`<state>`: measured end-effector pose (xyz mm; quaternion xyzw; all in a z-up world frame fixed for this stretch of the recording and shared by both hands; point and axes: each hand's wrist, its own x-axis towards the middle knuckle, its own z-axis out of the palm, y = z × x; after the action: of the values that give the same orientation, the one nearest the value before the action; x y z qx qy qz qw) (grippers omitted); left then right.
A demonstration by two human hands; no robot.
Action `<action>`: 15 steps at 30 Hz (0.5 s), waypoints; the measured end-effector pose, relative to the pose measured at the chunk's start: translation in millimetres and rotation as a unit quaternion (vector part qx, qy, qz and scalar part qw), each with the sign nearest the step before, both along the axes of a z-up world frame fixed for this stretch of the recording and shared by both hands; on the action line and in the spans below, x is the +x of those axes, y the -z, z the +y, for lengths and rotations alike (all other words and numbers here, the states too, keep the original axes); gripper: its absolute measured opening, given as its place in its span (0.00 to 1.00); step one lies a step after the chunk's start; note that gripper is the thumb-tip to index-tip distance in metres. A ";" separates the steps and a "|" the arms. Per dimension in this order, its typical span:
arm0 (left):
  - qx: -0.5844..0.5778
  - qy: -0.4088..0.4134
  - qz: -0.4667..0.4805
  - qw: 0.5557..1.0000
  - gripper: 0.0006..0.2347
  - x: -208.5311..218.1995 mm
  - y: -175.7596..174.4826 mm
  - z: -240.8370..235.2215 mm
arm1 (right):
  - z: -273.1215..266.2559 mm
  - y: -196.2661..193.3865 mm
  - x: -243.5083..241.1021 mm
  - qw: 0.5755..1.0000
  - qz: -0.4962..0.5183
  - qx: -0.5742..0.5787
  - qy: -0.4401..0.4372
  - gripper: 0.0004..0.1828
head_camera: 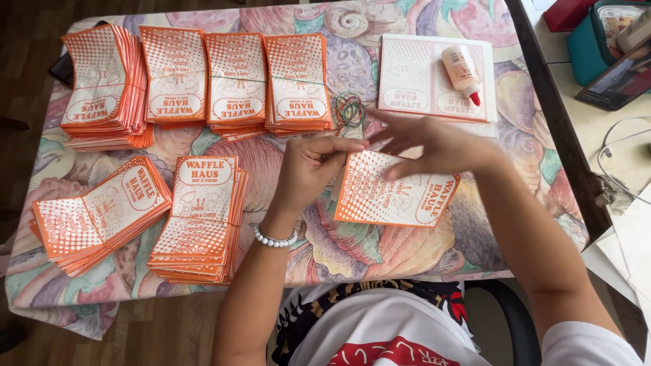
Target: The person is manually folding paper bags and stacking them neatly on a table.
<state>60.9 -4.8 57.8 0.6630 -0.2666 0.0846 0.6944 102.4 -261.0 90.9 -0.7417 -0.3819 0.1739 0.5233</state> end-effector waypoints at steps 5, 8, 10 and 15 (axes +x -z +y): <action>-0.077 -0.002 0.032 0.996 0.23 -25.2 -10.4 11.3 | 21.9 13.9 -12.0 0.997 0.005 -0.026 0.076 0.48; -0.131 -0.038 0.071 0.988 0.25 -49.5 -0.3 20.1 | 11.9 36.3 -7.6 0.990 0.007 0.037 0.139 0.46; -0.108 -0.069 0.077 0.989 0.27 -53.9 7.6 16.6 | 10.5 45.3 -4.8 0.986 0.003 0.073 0.151 0.46; -0.118 -0.169 0.099 0.973 0.14 -68.5 -2.4 -2.5 | 20.3 39.1 -19.5 0.978 -0.004 0.134 0.160 0.43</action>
<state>-7.6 -7.4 60.2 0.6168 -0.0683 0.1658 0.7664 83.0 -240.7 51.8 -0.7168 -0.2802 0.0320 0.6377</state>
